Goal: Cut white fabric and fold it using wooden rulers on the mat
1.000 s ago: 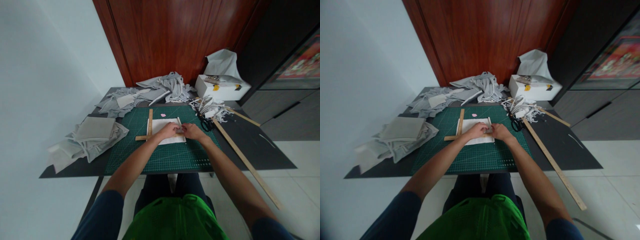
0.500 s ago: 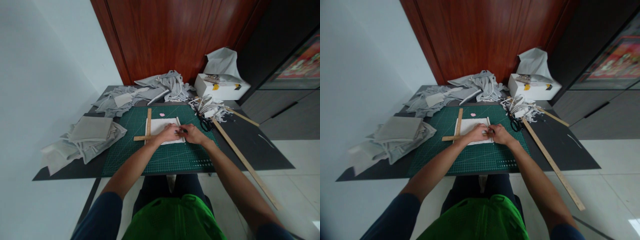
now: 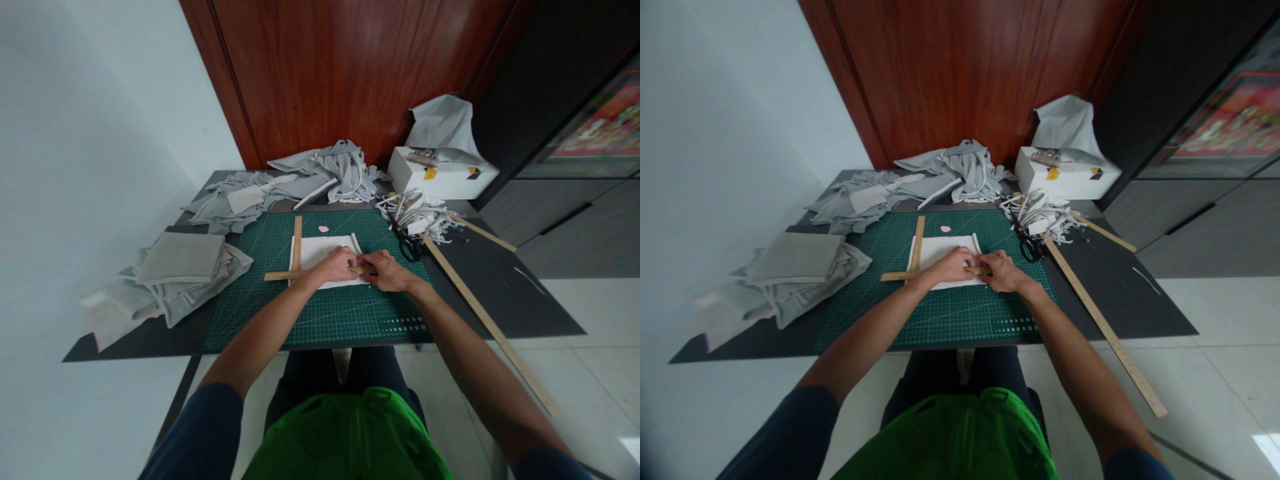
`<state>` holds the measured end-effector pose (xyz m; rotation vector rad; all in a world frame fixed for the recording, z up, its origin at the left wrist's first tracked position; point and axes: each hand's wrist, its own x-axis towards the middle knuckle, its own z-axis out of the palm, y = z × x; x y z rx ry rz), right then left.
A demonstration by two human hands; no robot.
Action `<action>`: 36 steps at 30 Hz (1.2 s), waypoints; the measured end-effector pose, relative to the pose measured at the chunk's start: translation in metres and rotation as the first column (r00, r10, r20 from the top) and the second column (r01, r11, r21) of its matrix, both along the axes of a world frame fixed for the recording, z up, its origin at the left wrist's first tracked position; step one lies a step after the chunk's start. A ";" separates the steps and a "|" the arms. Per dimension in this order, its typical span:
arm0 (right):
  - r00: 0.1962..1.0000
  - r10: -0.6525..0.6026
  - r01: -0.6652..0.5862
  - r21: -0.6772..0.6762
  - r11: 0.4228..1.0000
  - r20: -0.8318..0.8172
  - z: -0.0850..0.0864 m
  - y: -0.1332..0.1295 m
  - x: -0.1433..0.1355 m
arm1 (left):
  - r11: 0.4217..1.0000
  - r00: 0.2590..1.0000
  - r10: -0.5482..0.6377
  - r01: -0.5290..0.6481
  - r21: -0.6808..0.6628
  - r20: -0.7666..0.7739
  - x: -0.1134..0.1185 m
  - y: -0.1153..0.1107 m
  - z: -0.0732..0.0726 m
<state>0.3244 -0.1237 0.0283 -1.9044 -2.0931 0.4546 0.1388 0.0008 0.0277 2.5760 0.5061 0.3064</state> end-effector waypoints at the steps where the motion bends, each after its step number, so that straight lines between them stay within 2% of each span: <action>1: 1.000 -0.004 0.004 -0.004 1.000 0.004 0.000 0.000 0.002 | 1.000 1.000 -0.011 0.011 0.001 -0.003 -0.001 0.001 0.000; 9: 1.000 0.027 -0.027 0.000 1.000 -0.010 -0.003 -0.004 0.014 | 0.999 0.999 -0.044 0.044 -0.011 0.018 -0.006 0.004 0.000; 19: 0.998 0.053 -0.051 0.033 0.998 -0.037 -0.002 -0.006 0.003 | 0.999 0.999 -0.045 0.045 0.027 0.013 -0.007 0.004 -0.001; 28: 0.996 0.076 -0.075 0.018 0.997 -0.042 -0.010 -0.010 0.025 | 0.996 0.996 -0.094 0.094 -0.004 0.001 -0.009 0.010 0.001; 36: 0.997 0.068 -0.067 0.021 0.998 -0.043 -0.008 -0.011 0.024 | 0.993 0.992 -0.113 0.114 0.019 -0.060 -0.012 0.008 0.003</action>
